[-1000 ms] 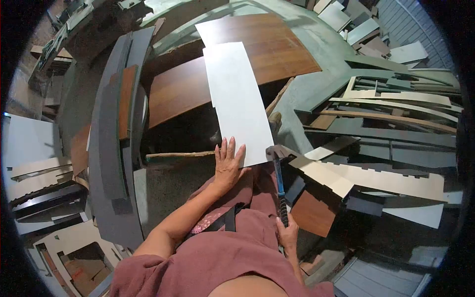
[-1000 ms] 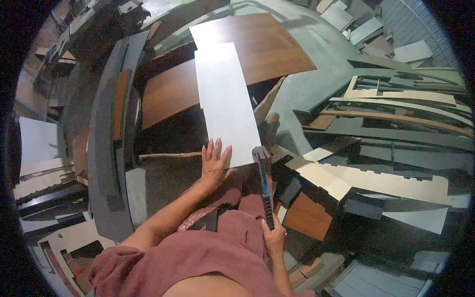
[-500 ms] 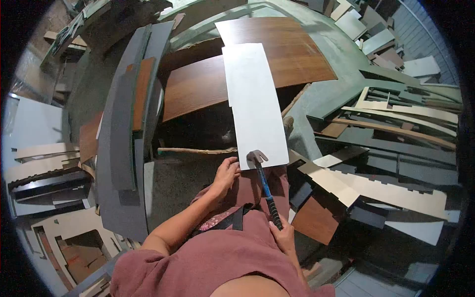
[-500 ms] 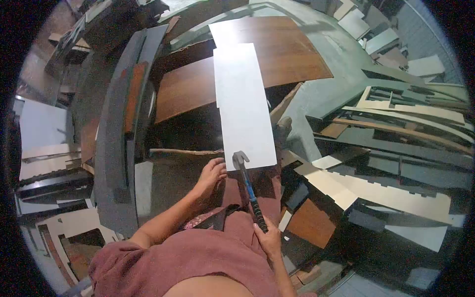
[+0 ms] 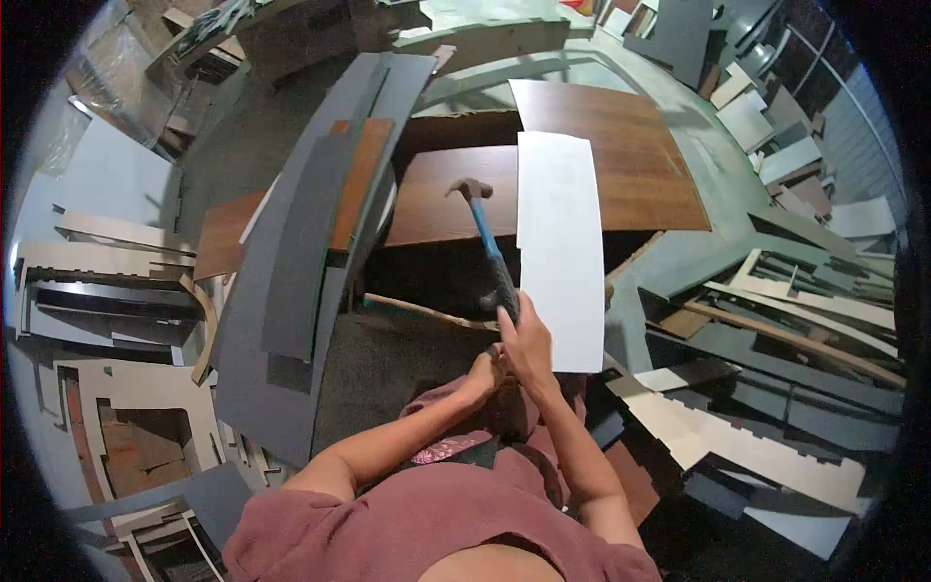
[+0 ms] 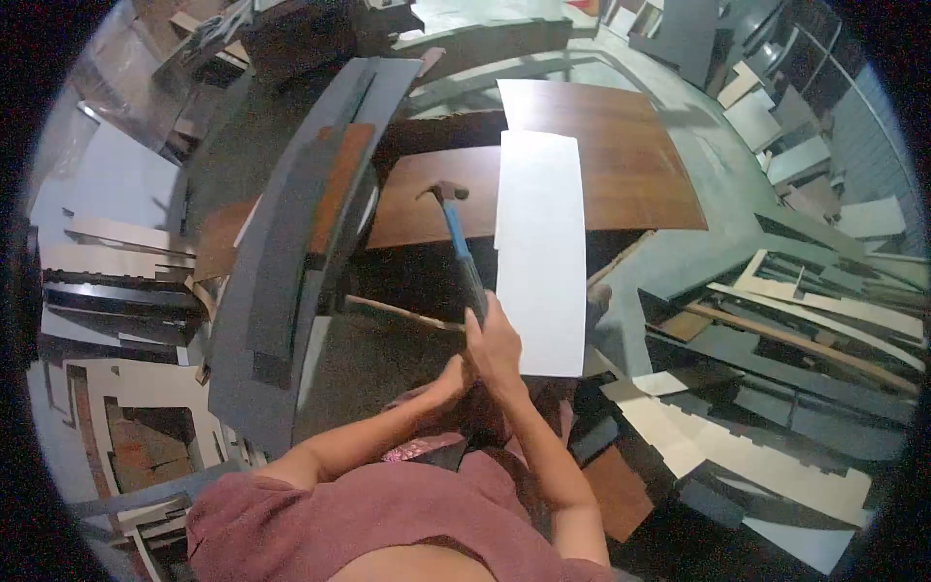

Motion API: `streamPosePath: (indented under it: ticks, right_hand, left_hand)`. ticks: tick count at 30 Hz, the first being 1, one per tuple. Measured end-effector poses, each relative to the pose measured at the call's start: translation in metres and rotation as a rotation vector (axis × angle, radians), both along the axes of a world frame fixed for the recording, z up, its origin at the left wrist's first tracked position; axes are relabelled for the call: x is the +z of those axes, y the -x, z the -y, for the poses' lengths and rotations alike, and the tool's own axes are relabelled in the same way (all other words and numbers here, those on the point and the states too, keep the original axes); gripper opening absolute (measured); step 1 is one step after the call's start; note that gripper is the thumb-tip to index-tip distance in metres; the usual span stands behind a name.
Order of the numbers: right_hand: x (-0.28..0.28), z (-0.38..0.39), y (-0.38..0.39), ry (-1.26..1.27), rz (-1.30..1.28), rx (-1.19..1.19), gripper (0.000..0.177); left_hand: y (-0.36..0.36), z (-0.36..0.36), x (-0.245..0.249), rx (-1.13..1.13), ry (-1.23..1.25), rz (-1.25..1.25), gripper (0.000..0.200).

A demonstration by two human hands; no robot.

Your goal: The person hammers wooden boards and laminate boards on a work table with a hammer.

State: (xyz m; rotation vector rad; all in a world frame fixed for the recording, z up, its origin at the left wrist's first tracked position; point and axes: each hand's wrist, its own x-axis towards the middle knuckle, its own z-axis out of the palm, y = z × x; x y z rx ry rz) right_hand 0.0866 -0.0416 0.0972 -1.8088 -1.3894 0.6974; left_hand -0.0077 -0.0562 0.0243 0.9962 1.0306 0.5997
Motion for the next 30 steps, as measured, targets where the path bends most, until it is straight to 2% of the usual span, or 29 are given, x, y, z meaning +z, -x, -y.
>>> streamPosePath:
  ticks: [2,3,4,5,6,7,8,10,11,13,14,15,16,17,18,19,20,22,25,26,27,28,30]
  right_hand:
    - [-0.018,-0.046,0.021,-0.066,0.133,-0.018,0.045]
    - [-0.035,-0.062,0.031,-0.164,0.21,-0.026,0.046]
    - [-0.049,-0.08,0.04,-0.269,0.288,-0.038,0.047]
    - [-0.056,-0.091,0.05,-0.231,0.37,-0.051,0.049]
    - [-0.067,-0.1,0.057,-0.239,0.373,-0.04,0.052]
    - [-0.078,-0.104,0.063,-0.193,0.387,-0.031,0.054]
    - [-0.085,-0.106,0.065,-0.139,0.402,-0.022,0.056]
    - [-0.079,-0.106,0.061,-0.09,0.388,0.014,0.057]
    - [-0.072,-0.103,0.059,-0.023,0.368,0.052,0.058]
    - [-0.034,-0.097,0.034,-0.112,0.447,-0.03,0.058]
    - [-0.022,-0.096,0.012,-0.196,0.519,-0.108,0.059]
    - [-0.042,-0.099,-0.025,-0.255,0.432,-0.251,0.064]
    - [-0.045,-0.096,-0.069,-0.342,0.547,-0.32,0.062]
    - [-0.018,-0.081,-0.095,-0.307,0.474,-0.454,0.059]
    - [-0.025,-0.071,-0.12,-0.145,0.523,-0.602,0.057]
    - [-0.025,-0.062,-0.14,0.056,0.344,-0.642,0.055]
    - [-0.063,-0.05,-0.169,-0.028,0.302,-0.546,0.054]
    - [-0.067,-0.031,-0.17,0.149,0.06,-0.395,0.053]
    - [-0.076,-0.021,-0.156,0.152,0.185,-0.333,0.056]
    - [-0.077,-0.018,-0.153,0.163,0.163,-0.365,0.056]
    - [-0.075,-0.019,-0.152,0.156,0.04,-0.394,0.058]
    - [-0.073,-0.018,-0.152,0.141,-0.086,-0.437,0.059]
    - [-0.064,-0.009,-0.147,0.117,-0.102,-0.518,0.06]
  left_hand:
    - [0.003,-0.003,-0.058,-0.352,-0.559,-0.423,0.027]
    - [-0.011,-0.006,-0.11,-0.365,-0.28,-0.343,0.023]
    - [-0.006,0.002,-0.084,-0.189,-0.273,-0.192,0.02]
    - [0.006,0.005,-0.095,-0.09,0.039,0.135,0.017]
    - [0.002,0.01,-0.069,-0.021,0.027,0.166,0.021]
    - [-0.001,0.008,-0.087,0.036,0.108,0.243,0.022]
    - [0.001,0.013,-0.075,0.046,0.093,0.143,0.021]
    - [0.009,0.003,-0.13,-0.09,0.191,0.147,0.025]
    - [0.004,0.0,-0.128,-0.093,0.188,0.152,0.025]
    - [-0.008,-0.008,-0.113,-0.199,-0.257,-0.007,0.027]
    - [-0.009,-0.009,-0.09,-0.198,-0.262,-0.004,0.027]
    - [-0.008,-0.005,-0.053,-0.098,-0.022,0.039,0.029]
    - [-0.007,-0.002,-0.025,0.003,0.219,0.08,0.031]
    - [-0.007,-0.002,-0.013,-0.003,0.179,0.014,0.035]
    - [-0.006,-0.001,-0.013,-0.004,0.18,0.011,0.035]
    - [-0.006,-0.001,-0.015,-0.033,0.099,-0.029,0.035]
    - [-0.007,-0.002,-0.015,-0.064,0.012,-0.067,0.035]
    - [-0.007,-0.003,-0.001,-0.074,0.057,-0.059,0.035]
    - [-0.009,-0.003,0.008,-0.083,0.134,-0.061,0.037]
    - [-0.008,-0.003,0.009,-0.088,0.157,-0.067,0.038]
    - [-0.005,-0.006,0.011,-0.147,0.163,-0.01,0.04]
    - [-0.007,-0.003,0.02,-0.111,0.111,-0.074,0.042]
    - [-0.01,0.0,0.032,-0.114,0.092,-0.077,0.042]
